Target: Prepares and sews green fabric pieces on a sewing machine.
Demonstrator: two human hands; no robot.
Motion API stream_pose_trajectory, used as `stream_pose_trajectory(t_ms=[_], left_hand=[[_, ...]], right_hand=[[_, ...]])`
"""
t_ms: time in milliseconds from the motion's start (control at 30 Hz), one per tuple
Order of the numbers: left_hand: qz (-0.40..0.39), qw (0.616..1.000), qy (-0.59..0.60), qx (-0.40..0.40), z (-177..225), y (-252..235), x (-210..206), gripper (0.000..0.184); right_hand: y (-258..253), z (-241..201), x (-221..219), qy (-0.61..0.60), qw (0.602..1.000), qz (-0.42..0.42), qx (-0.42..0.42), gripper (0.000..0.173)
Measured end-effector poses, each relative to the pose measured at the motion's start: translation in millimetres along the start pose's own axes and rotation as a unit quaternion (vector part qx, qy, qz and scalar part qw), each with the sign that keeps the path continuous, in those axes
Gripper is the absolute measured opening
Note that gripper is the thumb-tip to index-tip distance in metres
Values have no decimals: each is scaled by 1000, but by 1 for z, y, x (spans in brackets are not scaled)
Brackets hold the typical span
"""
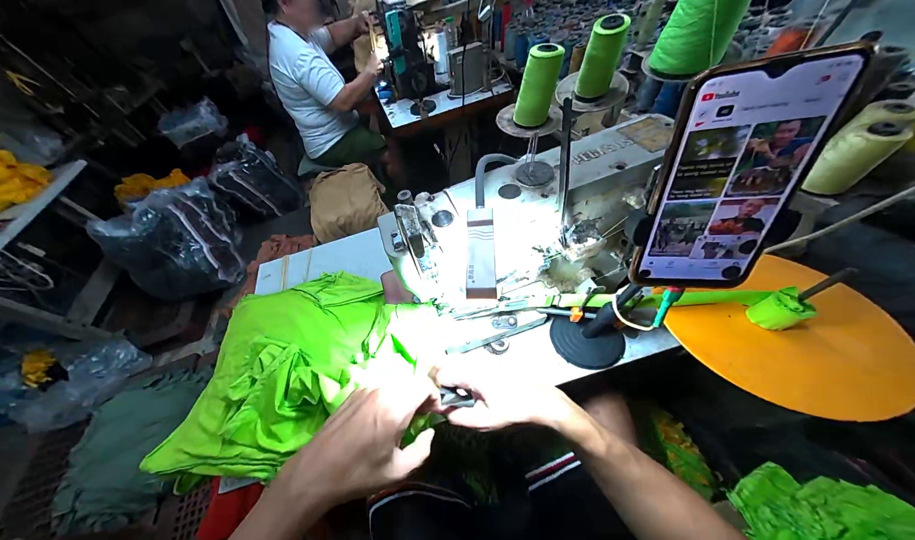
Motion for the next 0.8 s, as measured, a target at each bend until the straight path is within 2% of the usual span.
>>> stream_pose_trajectory(t_ms=[33, 100, 167, 267, 433, 700, 800], left_hand=[[-13, 1000, -19, 15, -10, -1, 1, 36], [-43, 995, -70, 56, -38, -3, -1, 49], [-81, 989, -98, 80, -61, -5, 0, 44], [-79, 991, -93, 46, -79, -8, 1, 36], [-44, 998, 34, 27, -74, -15, 8, 32], [65, 996, -37, 53, -56, -20, 22, 28], [82, 993, -61, 60, -48, -24, 20, 28]], right_hand=[[6, 1, 1, -19, 1000, 1, -10, 25], [28, 10, -2, -66, 994, 8, -82, 23], [50, 20, -7, -80, 987, 55, -125, 19], [69, 39, -23, -137, 974, 112, -138, 20], [60, 51, -16, -139, 970, 138, -146, 20], [42, 68, 5, -86, 974, 134, -162, 26], [40, 72, 10, -71, 974, 135, -170, 28]])
Point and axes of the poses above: each hand's wrist, its own y-axis away from the middle knuckle, its own x-axis out of the back of the hand, z = x × y, the point moved 10 cm from there along -y, towards the middle knuckle, and after that the axes turned 4 degrees about -z, right-handed, at the moved point
